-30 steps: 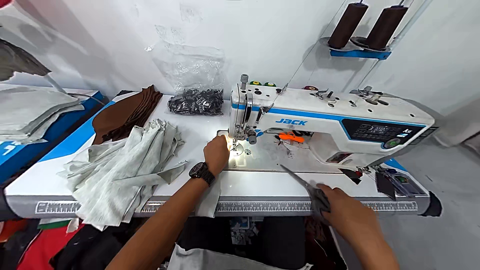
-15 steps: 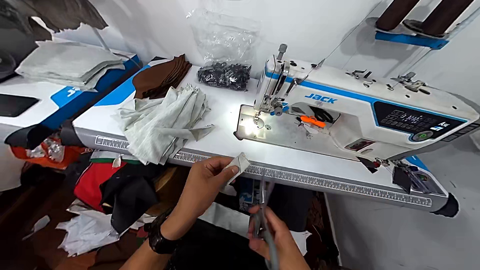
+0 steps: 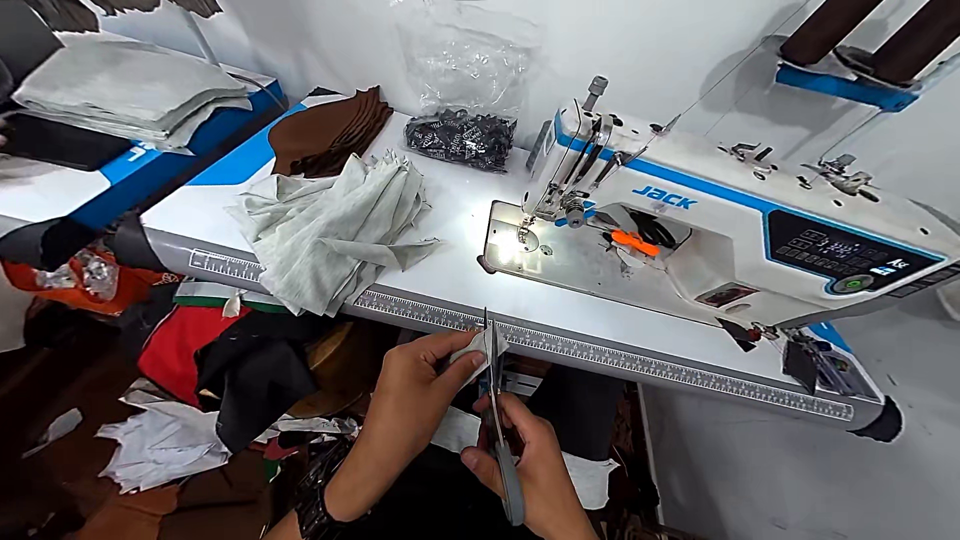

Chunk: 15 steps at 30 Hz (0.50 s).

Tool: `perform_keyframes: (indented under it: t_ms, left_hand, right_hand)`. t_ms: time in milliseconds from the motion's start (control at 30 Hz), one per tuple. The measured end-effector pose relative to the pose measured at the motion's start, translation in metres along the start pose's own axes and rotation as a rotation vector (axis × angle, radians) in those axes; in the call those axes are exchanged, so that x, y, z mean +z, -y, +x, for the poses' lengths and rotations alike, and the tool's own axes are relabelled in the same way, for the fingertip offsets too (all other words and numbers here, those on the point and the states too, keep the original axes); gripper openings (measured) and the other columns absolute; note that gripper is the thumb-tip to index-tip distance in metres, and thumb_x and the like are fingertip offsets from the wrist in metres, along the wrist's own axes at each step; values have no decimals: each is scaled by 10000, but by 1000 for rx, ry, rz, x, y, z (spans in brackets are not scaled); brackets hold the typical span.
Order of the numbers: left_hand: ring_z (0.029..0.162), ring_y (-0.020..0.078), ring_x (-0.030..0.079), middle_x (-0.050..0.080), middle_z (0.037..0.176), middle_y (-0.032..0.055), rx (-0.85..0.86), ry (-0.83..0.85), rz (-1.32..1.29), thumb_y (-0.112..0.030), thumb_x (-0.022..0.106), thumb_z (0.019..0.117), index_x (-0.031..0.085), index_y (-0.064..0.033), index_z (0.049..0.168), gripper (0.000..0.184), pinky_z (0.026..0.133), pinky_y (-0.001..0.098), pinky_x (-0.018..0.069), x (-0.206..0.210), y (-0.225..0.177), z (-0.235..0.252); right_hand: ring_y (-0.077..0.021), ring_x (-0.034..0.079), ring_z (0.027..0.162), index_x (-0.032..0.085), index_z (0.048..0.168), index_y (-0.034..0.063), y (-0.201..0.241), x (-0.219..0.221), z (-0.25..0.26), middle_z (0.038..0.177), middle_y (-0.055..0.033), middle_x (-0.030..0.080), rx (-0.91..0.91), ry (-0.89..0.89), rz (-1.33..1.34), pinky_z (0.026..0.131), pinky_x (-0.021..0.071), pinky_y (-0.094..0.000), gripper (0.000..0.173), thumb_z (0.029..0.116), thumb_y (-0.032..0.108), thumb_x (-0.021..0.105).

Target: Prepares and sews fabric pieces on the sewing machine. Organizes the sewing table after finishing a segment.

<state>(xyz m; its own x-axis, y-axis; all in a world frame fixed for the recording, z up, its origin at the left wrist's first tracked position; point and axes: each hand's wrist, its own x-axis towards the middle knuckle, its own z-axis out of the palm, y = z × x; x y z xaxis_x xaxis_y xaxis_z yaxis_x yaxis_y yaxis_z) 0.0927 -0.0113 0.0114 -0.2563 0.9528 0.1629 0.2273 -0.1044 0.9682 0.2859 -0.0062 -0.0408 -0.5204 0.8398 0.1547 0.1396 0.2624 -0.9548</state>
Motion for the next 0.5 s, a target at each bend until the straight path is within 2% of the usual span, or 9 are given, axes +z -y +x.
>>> perform_keyframes:
  t_ms: [200, 300, 400, 433, 467, 500]
  left_hand:
    - [667, 121, 687, 755, 850, -26, -4, 42, -34, -174, 737, 939, 804, -199, 1109, 184, 586, 261, 591, -5, 2, 4]
    - [656, 128, 682, 750, 832, -11, -24, 64, -60, -177, 735, 940, 806, -189, 1093, 169, 581, 262, 585, -6, 4, 5]
    - [680, 146, 701, 755, 839, 11, -32, 70, -89, -166, 725, 943, 803, -160, 1084, 161, 607, 284, 606, -11, 3, 5]
    - [675, 142, 705, 755, 833, 9, -7, 51, -71, -166, 719, 944, 799, -151, 1077, 155, 599, 286, 612, -18, -1, 5]
    - [660, 128, 703, 753, 820, -1, 32, 17, -27, -169, 710, 949, 794, -150, 1071, 149, 581, 280, 611, -27, -9, 7]
    - [636, 105, 694, 750, 800, -16, 76, -31, 35, -169, 702, 955, 789, -150, 1062, 139, 558, 265, 597, -40, -22, 11]
  right_hand:
    - [-17, 528, 543, 678, 1143, 36, -8, 0, -4, 683, 39, 607, -21, -20, -24, 474, 445, -189, 385, 872, 287, 786]
    - [-29, 525, 506, 688, 1132, 41, -8, 2, -7, 651, 34, 593, 3, -49, 14, 438, 445, -199, 336, 866, 220, 790]
    - [-63, 589, 533, 669, 1202, 53, -8, -11, -5, 692, 24, 649, 28, -95, -23, 455, 512, -249, 462, 843, 285, 846]
    - [-78, 639, 589, 640, 1275, 52, -8, -24, -3, 751, 22, 695, 39, -132, -73, 503, 558, -273, 573, 821, 320, 866]
    - [-110, 705, 673, 581, 1360, 40, -6, -43, 2, 839, 8, 743, 61, -167, -131, 575, 617, -314, 687, 800, 299, 882]
    - [-144, 747, 766, 536, 1406, 49, -4, -66, 7, 929, -8, 767, 94, -203, -209, 661, 654, -355, 718, 797, 227, 873]
